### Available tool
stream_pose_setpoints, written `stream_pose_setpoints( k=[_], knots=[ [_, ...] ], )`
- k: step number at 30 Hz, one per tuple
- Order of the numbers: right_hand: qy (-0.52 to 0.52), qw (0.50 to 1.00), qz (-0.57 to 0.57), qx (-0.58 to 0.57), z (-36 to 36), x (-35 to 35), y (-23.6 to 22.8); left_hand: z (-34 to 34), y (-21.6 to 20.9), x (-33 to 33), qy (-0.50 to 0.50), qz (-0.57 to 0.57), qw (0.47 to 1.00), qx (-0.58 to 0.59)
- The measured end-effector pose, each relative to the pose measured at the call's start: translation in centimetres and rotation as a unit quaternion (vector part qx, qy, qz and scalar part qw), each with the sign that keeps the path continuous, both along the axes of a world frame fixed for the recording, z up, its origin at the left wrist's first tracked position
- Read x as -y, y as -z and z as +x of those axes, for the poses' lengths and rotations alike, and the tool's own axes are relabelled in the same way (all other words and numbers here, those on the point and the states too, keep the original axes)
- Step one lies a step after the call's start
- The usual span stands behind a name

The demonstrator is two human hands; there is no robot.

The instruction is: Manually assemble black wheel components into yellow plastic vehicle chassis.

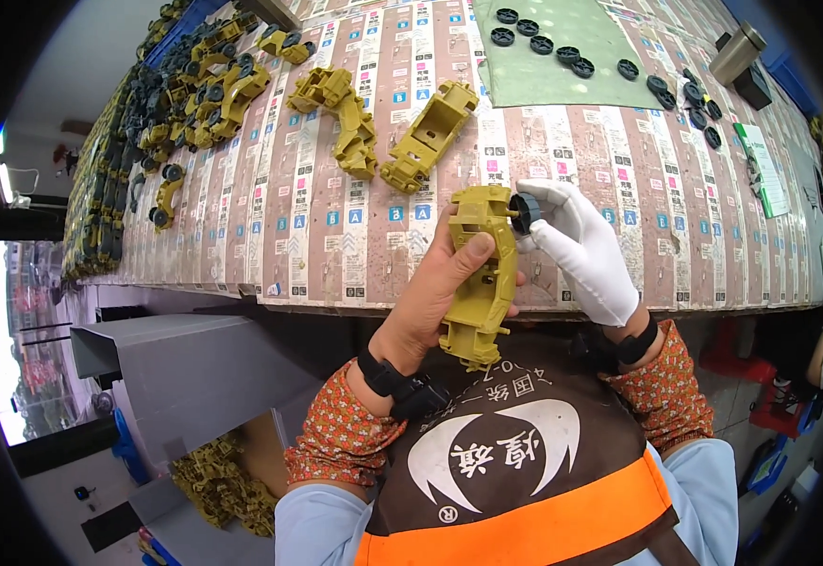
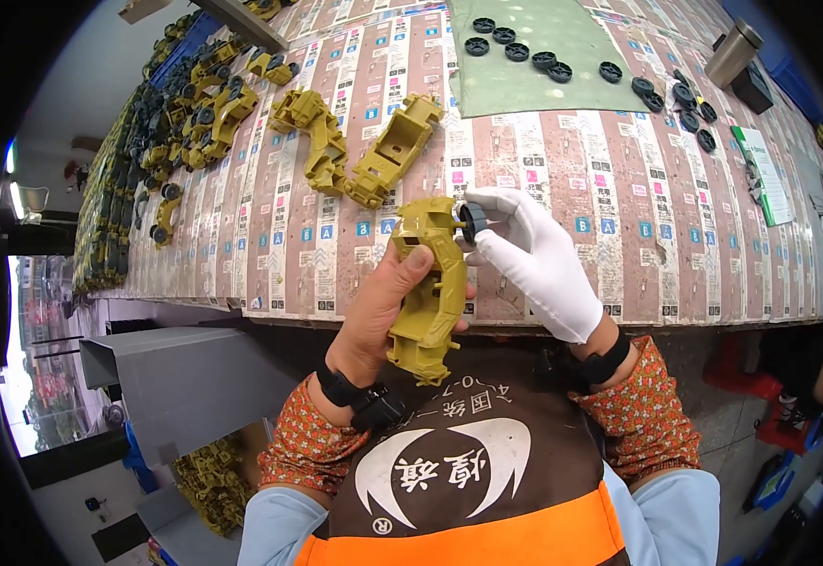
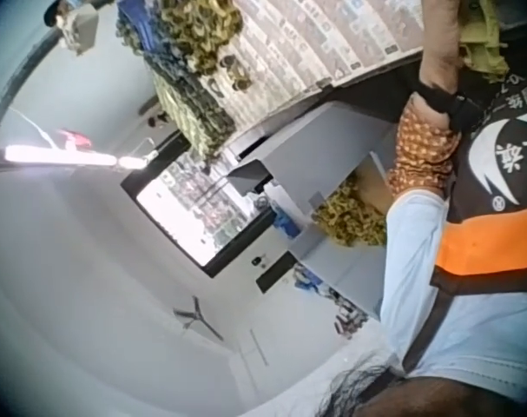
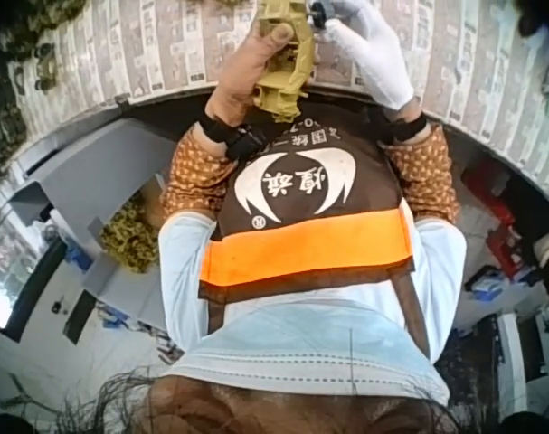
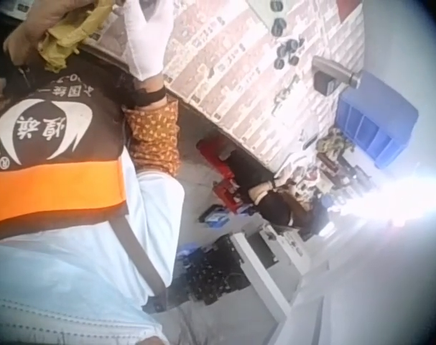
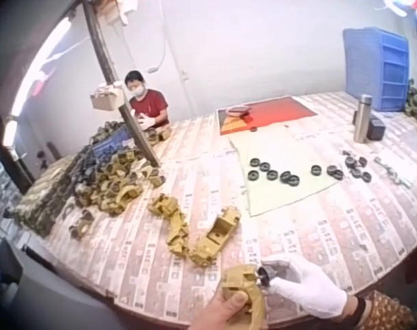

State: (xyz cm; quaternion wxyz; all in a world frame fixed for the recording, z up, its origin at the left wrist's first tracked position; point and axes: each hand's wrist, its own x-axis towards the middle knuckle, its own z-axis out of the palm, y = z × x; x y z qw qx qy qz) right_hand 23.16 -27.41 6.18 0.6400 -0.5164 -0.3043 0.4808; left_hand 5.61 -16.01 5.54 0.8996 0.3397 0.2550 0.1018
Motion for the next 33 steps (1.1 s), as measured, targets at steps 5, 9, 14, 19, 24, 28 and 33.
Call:
stream_pose_setpoints(
  k=[5,9,14,19,24,28,33],
  knots=[
    [0.022,1.000,0.006,0.021,-0.5,0.0,0.8,0.2,0.0,0.6,-0.006,0.041,0.999,-0.008],
    [0.072,0.997,-0.031,0.029,-1.8,0.3,0.4,0.3,1.1,0.8,0.005,0.112,0.994,-0.006],
    [0.067,0.975,-0.064,0.201,-3.1,1.7,0.9,0.1,1.8,1.2,0.003,0.161,0.987,0.003],
    [0.038,0.973,-0.016,0.229,-2.7,1.8,1.5,0.0,2.2,1.6,0.005,0.150,0.989,0.002],
    [0.008,0.977,-0.013,0.211,-3.1,2.2,1.7,-0.2,4.2,2.2,-0.021,0.281,0.959,-0.008],
    [-0.009,0.978,-0.046,0.205,-3.6,2.8,1.5,0.2,3.8,3.0,-0.044,0.371,0.927,0.007],
    [-0.030,0.967,-0.056,0.247,-3.8,3.2,0.3,0.4,3.4,3.2,-0.033,0.294,0.955,0.020]
  ],
)
